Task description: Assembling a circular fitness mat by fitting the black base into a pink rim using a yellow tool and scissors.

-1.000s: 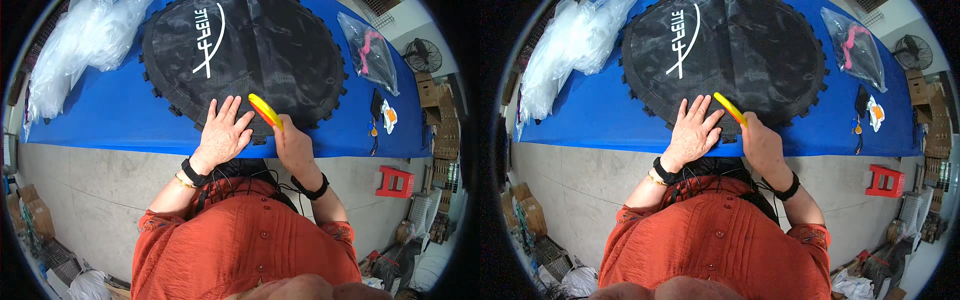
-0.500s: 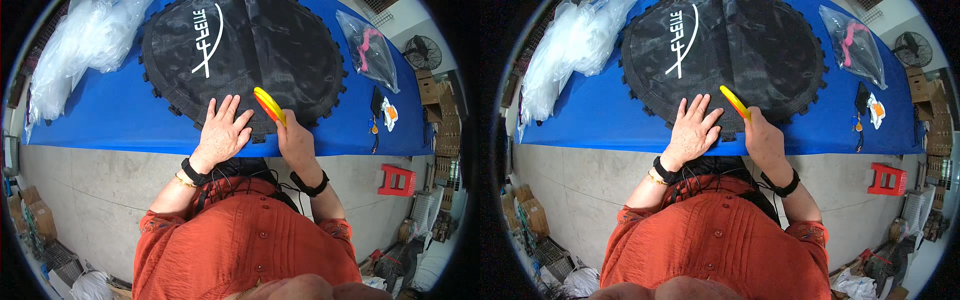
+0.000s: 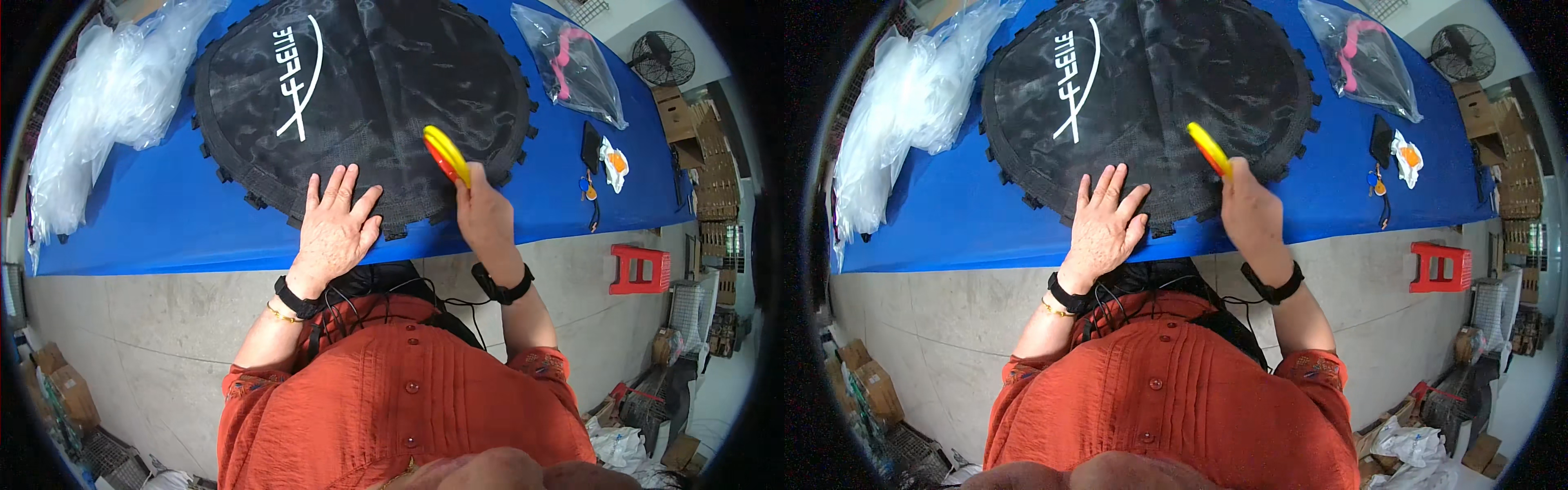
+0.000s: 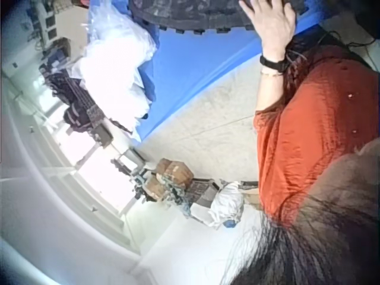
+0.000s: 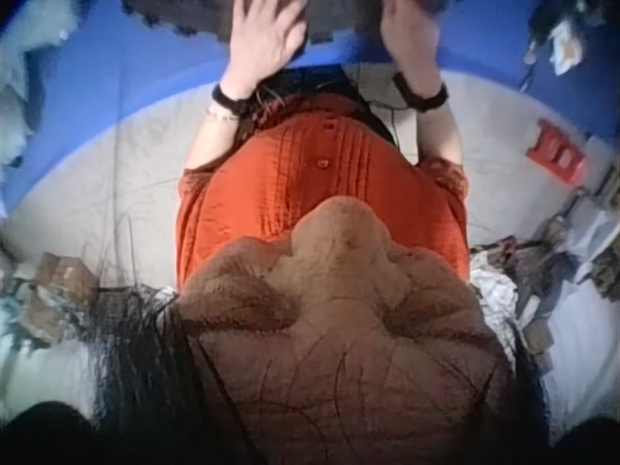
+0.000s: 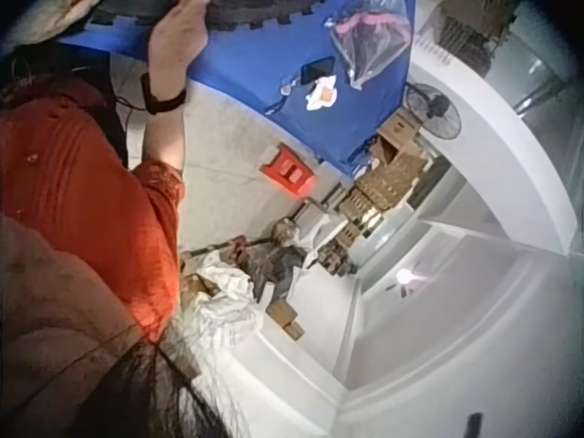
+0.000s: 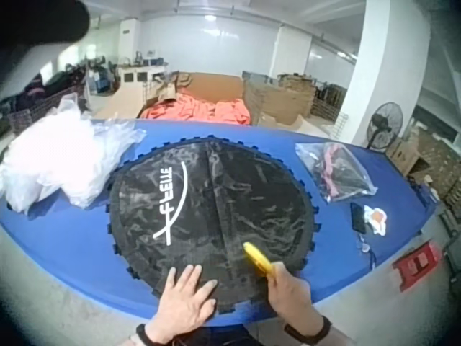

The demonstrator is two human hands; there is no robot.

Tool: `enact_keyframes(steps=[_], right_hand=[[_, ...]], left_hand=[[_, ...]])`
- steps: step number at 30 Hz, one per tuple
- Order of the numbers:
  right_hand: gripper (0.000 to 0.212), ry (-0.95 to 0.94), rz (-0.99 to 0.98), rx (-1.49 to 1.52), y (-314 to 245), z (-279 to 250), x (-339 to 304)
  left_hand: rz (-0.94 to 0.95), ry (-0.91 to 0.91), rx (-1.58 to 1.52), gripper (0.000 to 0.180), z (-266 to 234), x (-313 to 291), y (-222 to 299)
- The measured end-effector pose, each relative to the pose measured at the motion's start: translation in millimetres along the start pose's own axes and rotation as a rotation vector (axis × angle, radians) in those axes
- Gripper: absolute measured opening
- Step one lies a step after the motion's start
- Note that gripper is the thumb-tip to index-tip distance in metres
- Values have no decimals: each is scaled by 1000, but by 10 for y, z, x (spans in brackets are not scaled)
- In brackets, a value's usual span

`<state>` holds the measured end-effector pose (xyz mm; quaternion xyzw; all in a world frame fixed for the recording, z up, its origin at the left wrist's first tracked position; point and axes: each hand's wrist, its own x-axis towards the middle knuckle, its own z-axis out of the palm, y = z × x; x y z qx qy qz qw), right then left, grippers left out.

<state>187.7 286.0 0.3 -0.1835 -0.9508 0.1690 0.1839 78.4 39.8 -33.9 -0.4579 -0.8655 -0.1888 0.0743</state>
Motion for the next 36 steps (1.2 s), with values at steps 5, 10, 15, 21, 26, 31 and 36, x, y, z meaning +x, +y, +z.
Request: enact_keyframes(steps=[5,10,15,21,26,31,36], right_hand=[[14,-15,187,-80,282,-99,239],[16,-15,170,-53,273,-122,130],[19,6,213,19,332,-37,166],[22,-20,145,8,230,13,128],[12,35,126,-6,178,5,160],[14,46,87,-15,202,46,225],[15,20,134,-21,169,29,174]], left_hand=[[2,-2,7,48,-8,-4,-8],[0,-17,11,48,-7,6,3],[-4,-24,20,48,-55,17,24],[-5,-22,24,48,-32,14,15],[8,-15,29,48,-36,16,18],[-3,-8,39,47,-22,-2,2],[7,-8,29,47,-25,22,18]])
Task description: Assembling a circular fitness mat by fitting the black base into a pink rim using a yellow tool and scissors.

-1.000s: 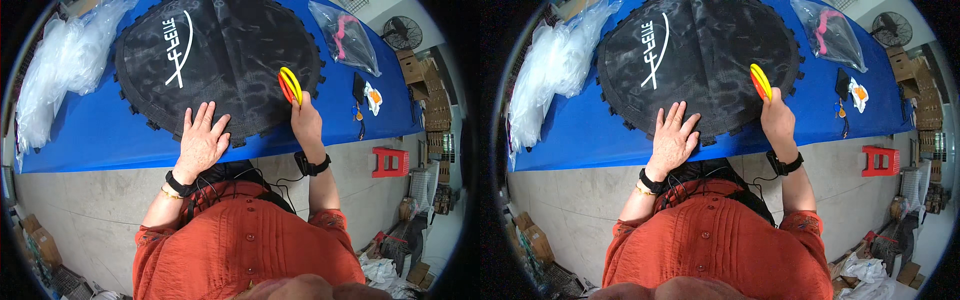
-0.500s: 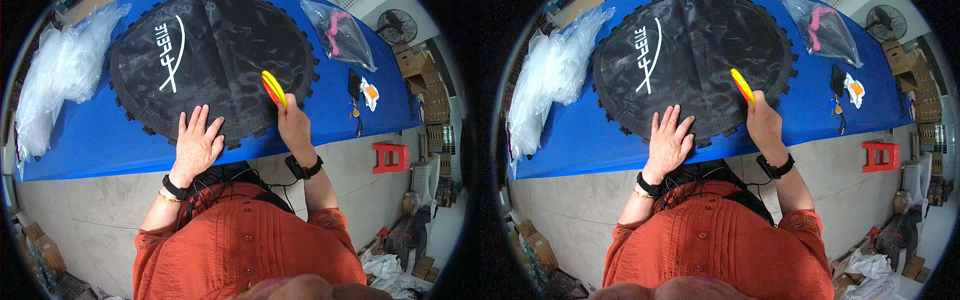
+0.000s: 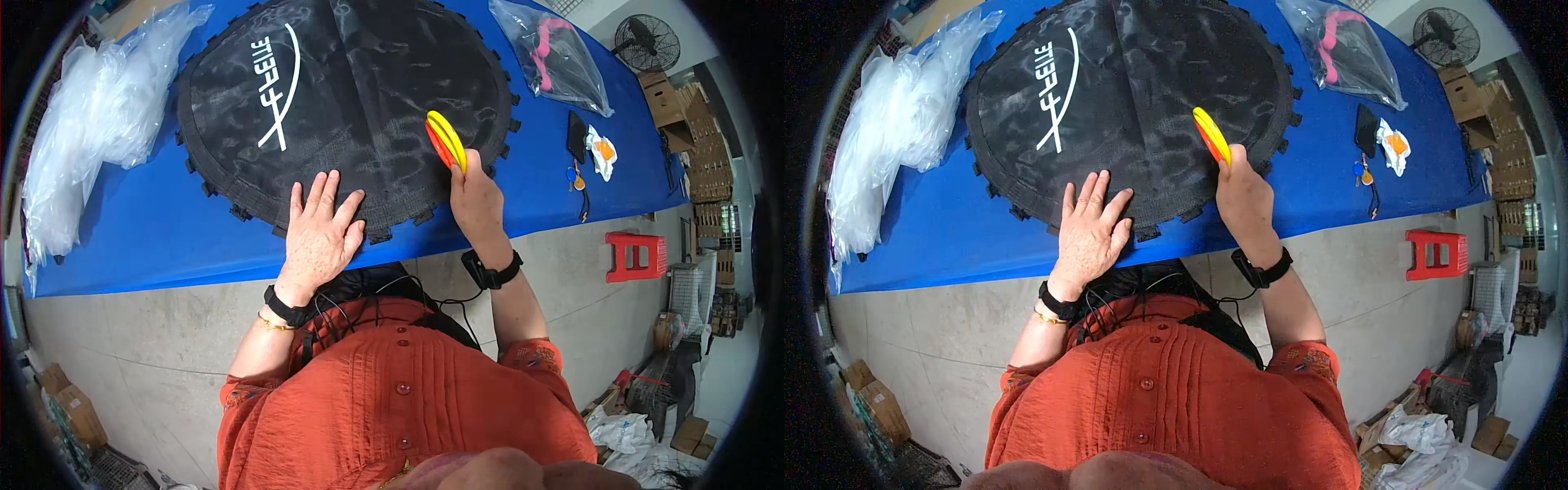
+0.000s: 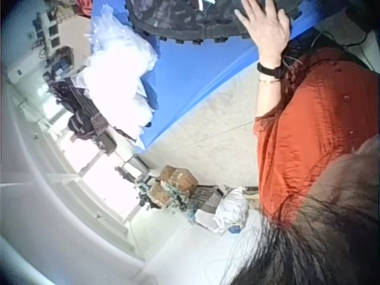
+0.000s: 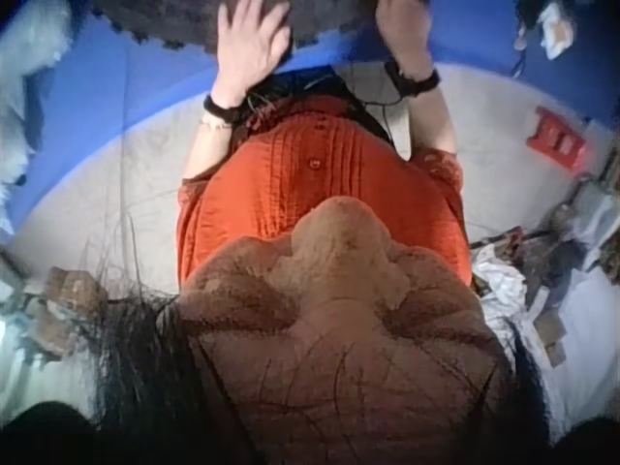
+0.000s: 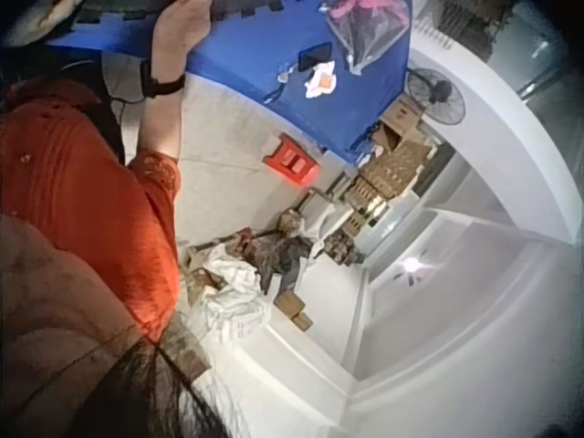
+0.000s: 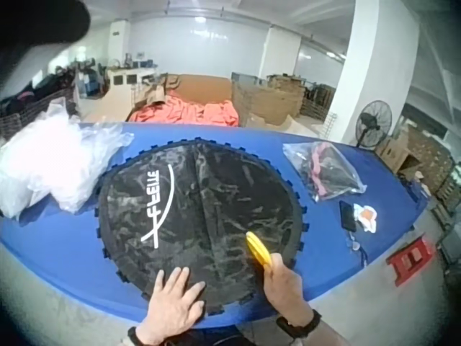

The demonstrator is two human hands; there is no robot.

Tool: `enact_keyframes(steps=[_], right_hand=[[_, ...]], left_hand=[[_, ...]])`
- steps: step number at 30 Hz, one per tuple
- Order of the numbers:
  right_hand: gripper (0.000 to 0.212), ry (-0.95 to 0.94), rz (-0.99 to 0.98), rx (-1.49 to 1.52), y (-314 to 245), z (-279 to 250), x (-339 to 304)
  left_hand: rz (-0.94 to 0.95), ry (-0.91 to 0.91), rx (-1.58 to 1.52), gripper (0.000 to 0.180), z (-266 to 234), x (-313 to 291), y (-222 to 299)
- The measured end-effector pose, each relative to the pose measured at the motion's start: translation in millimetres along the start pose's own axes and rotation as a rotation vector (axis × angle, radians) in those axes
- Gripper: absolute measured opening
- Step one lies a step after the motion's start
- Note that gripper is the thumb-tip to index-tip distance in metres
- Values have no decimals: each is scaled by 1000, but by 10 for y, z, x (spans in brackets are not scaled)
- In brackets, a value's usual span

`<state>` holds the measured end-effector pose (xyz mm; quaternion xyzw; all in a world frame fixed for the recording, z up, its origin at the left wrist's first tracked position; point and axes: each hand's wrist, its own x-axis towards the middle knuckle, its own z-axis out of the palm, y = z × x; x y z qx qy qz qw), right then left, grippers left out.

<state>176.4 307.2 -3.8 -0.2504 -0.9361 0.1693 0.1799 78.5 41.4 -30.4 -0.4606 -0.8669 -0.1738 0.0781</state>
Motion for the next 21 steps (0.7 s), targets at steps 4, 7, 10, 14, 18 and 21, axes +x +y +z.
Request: enact_keyframes(steps=[4,7,10,14,18,21], right_hand=[[16,-5,29,31,-34,14,83],[16,-14,-22,88,-10,28,40],[17,-61,-42,127,-79,-11,-132],[15,-34,-69,92,-165,27,-154],[15,4,-132,105,-227,85,-124],[16,-13,-174,104,-302,64,-183]], left_hand=[[-7,3,0,47,-8,-14,-7],[-10,-3,-3,47,1,-20,-3],[-10,-17,-4,47,12,-10,6],[-7,-13,-5,47,-8,-7,12],[-9,5,4,48,20,-26,-14],[-6,22,-3,48,26,-6,-14]])
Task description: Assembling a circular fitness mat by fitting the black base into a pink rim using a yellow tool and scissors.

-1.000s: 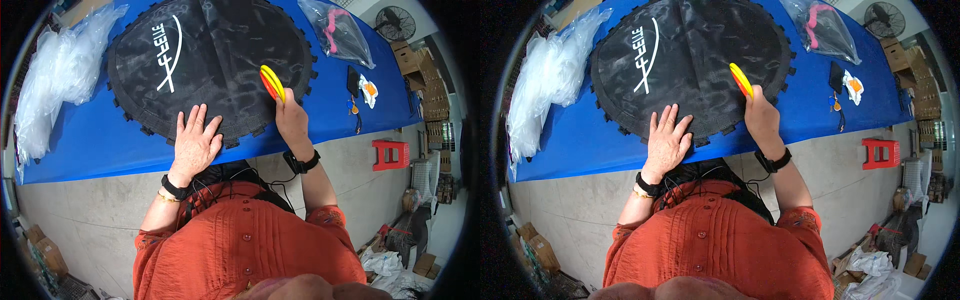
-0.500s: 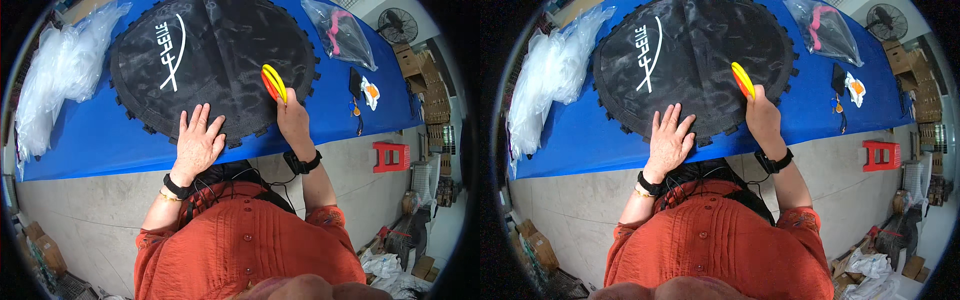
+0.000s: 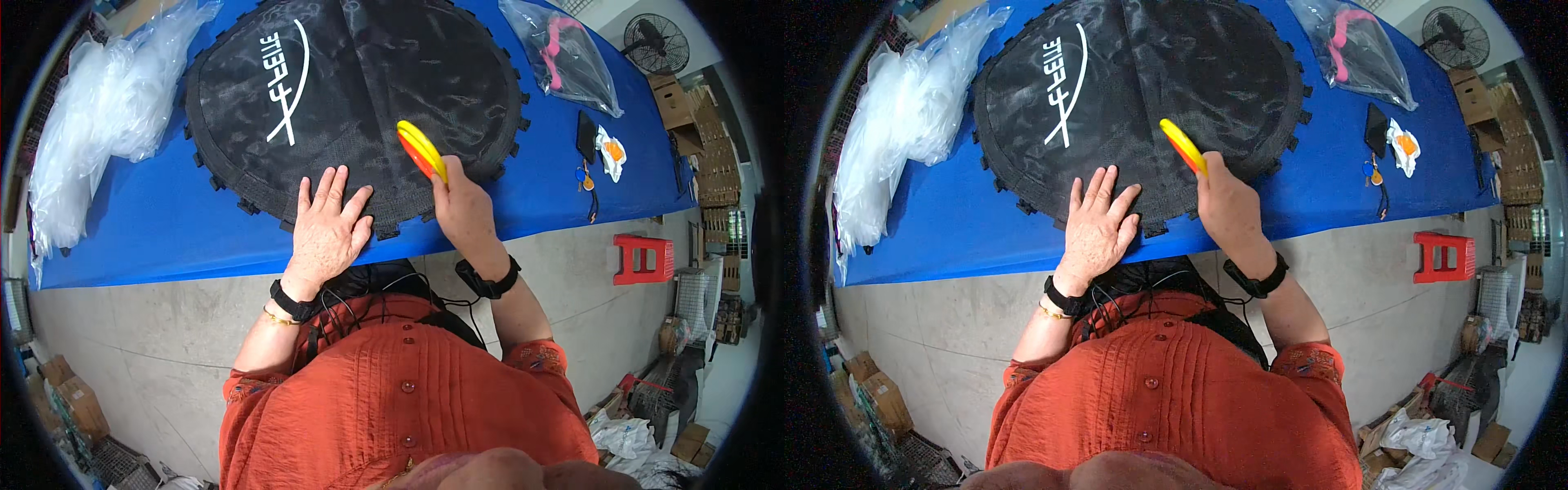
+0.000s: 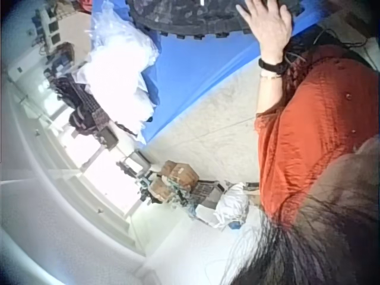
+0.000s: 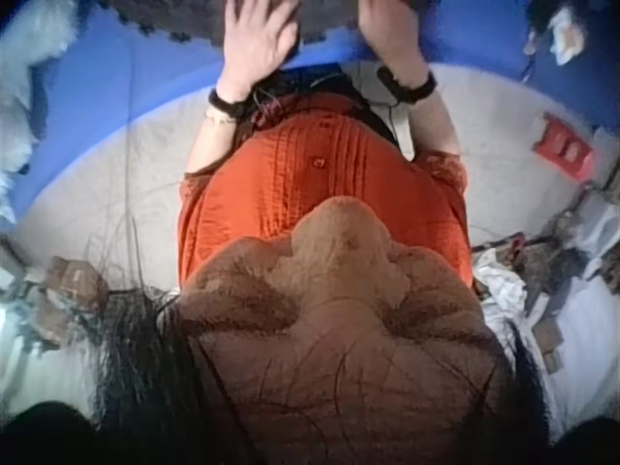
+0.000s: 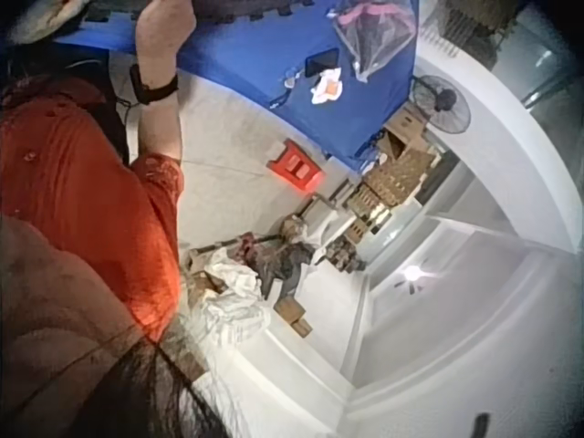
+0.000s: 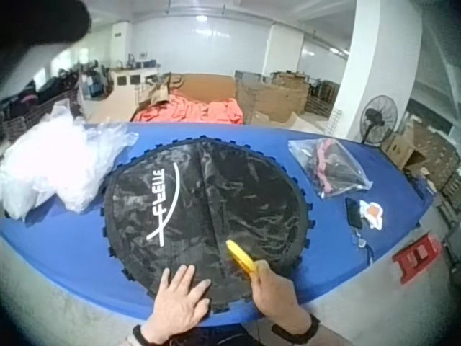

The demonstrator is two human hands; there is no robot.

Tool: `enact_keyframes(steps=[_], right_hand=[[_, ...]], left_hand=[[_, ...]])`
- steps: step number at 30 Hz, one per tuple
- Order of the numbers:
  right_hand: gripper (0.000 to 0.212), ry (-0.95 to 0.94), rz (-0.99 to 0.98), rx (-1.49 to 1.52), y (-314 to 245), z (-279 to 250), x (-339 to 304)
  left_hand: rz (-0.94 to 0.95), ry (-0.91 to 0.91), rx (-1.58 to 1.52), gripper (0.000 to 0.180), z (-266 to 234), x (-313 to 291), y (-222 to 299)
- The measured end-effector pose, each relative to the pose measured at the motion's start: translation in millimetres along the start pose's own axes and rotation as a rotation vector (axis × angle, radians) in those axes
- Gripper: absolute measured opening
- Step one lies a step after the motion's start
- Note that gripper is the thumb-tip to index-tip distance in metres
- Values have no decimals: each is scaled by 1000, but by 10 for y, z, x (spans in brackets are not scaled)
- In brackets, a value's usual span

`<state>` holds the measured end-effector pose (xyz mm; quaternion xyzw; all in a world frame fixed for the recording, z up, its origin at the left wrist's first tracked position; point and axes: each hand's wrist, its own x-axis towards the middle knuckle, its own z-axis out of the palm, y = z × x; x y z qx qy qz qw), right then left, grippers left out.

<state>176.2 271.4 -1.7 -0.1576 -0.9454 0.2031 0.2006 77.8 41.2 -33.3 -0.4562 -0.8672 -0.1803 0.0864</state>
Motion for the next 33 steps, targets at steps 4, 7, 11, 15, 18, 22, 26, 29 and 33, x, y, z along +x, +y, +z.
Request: enact_keyframes(steps=[4,7,11,15,18,22,26,29,33], right_hand=[[17,23,-40,-29,-2,31,12],[17,43,-53,-43,19,88,84],[17,-5,-38,-25,-50,66,47],[18,16,-79,30,-68,85,-6],[18,26,-61,38,-50,121,39],[18,-4,-67,19,-106,86,21],[18,-32,-46,20,-125,98,-12],[18,14,-63,22,-134,134,60],[19,7,-54,52,-150,131,37]], left_hand=[[-2,-35,10,48,-40,10,21],[-2,-37,16,48,-28,-2,16],[-9,-38,14,48,-19,-6,11],[-2,-38,12,48,-32,3,18],[-1,-39,14,48,-42,-6,22],[-7,-49,11,48,-22,-8,13],[2,-18,12,50,-7,2,16],[5,-6,15,50,-30,-2,14],[-7,-45,13,49,-24,-10,13]])
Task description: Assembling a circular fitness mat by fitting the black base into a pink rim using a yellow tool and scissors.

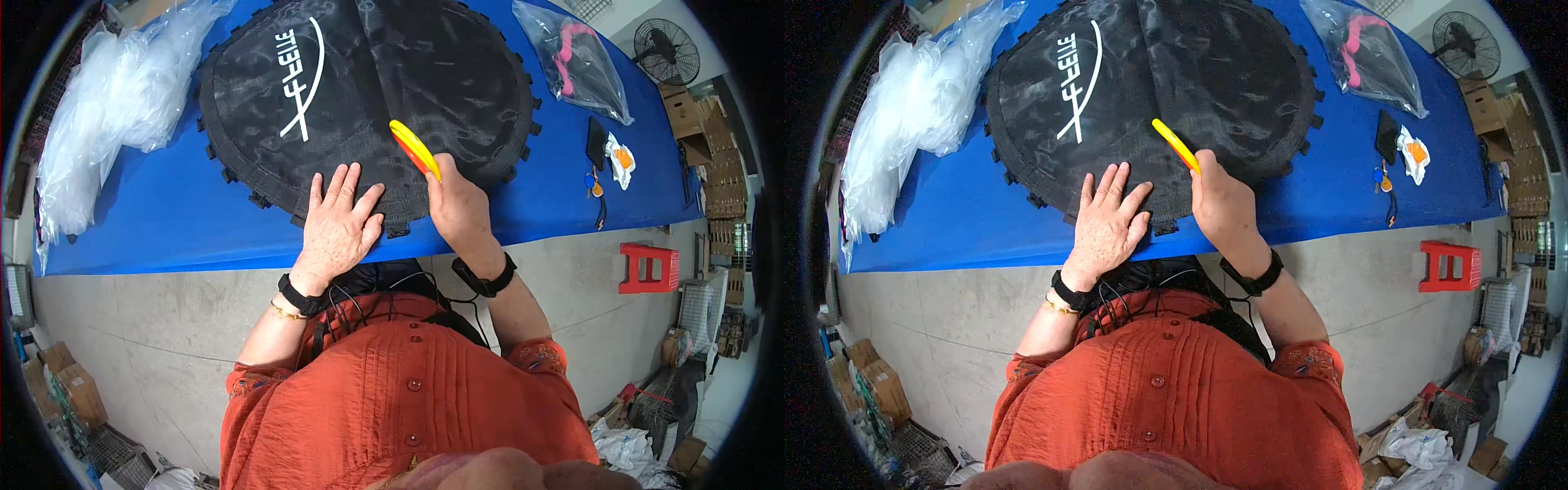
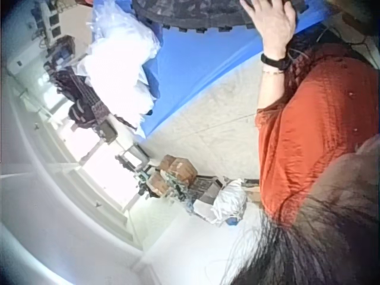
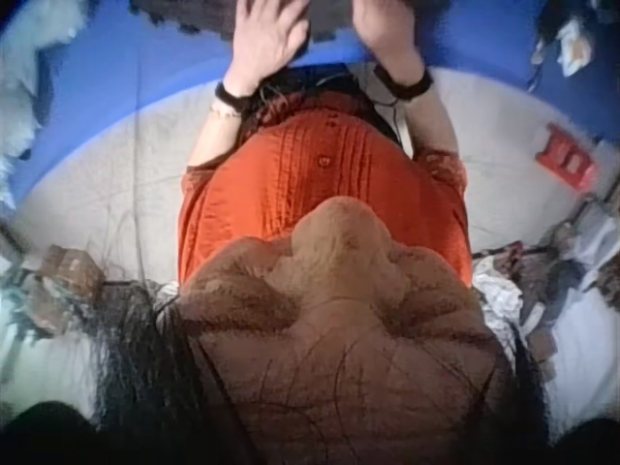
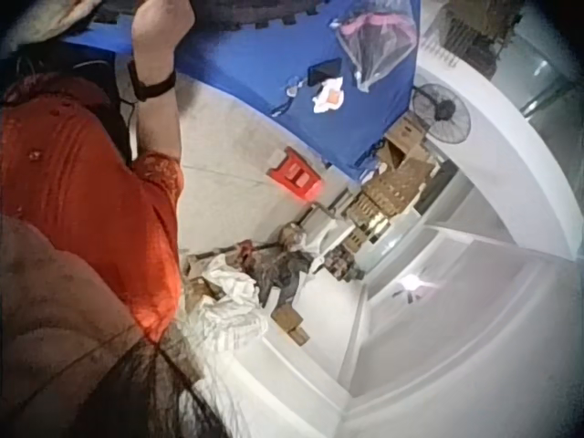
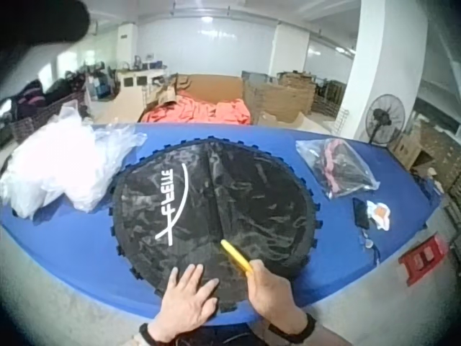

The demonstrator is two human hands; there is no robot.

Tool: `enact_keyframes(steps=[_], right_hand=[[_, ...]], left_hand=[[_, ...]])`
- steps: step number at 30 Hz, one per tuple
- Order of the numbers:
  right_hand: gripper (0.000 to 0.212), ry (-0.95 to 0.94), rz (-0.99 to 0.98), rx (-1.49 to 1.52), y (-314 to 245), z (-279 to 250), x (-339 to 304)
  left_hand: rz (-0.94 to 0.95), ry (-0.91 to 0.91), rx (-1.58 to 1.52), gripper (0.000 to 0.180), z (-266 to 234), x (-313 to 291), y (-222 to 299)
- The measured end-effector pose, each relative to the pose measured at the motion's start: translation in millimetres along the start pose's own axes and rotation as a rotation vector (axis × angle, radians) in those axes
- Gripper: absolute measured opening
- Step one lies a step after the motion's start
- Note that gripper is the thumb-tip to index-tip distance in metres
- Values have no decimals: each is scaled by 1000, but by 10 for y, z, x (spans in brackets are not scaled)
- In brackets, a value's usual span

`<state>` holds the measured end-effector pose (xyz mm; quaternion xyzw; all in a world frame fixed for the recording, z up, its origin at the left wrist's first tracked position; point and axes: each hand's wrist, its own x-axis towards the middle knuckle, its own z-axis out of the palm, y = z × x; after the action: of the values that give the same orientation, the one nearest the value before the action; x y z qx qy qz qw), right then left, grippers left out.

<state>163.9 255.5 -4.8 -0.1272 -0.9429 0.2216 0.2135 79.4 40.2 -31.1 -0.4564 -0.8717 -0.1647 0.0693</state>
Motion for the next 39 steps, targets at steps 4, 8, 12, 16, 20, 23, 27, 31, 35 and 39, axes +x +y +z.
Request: enact_keyframes(steps=[4,8,12,16,20,23,27,31,35,39], right_hand=[[19,6,-16,-20,-13,-11,-83],[19,36,-34,21,11,31,-20],[19,-46,14,39,-21,-26,-68],[20,-51,5,63,-101,-20,-125],[19,-17,-12,65,-76,68,-52],[18,-19,-34,80,-104,12,-69],[20,-68,-30,56,-113,-7,-114],[20,-35,-4,37,-105,78,0],[19,-87,12,49,-164,41,83],[18,-73,-38,50,-148,96,117]], left_hand=[[3,6,-2,49,-7,10,6],[4,18,6,49,-3,6,-6],[7,9,-4,49,-4,9,2],[10,4,0,49,-5,6,3],[7,14,5,50,3,-5,-3],[7,15,2,49,5,1,4],[16,50,-7,48,15,16,4],[15,50,-1,48,8,11,1],[10,46,-13,48,15,4,5],[14,59,-8,49,24,-4,1]])
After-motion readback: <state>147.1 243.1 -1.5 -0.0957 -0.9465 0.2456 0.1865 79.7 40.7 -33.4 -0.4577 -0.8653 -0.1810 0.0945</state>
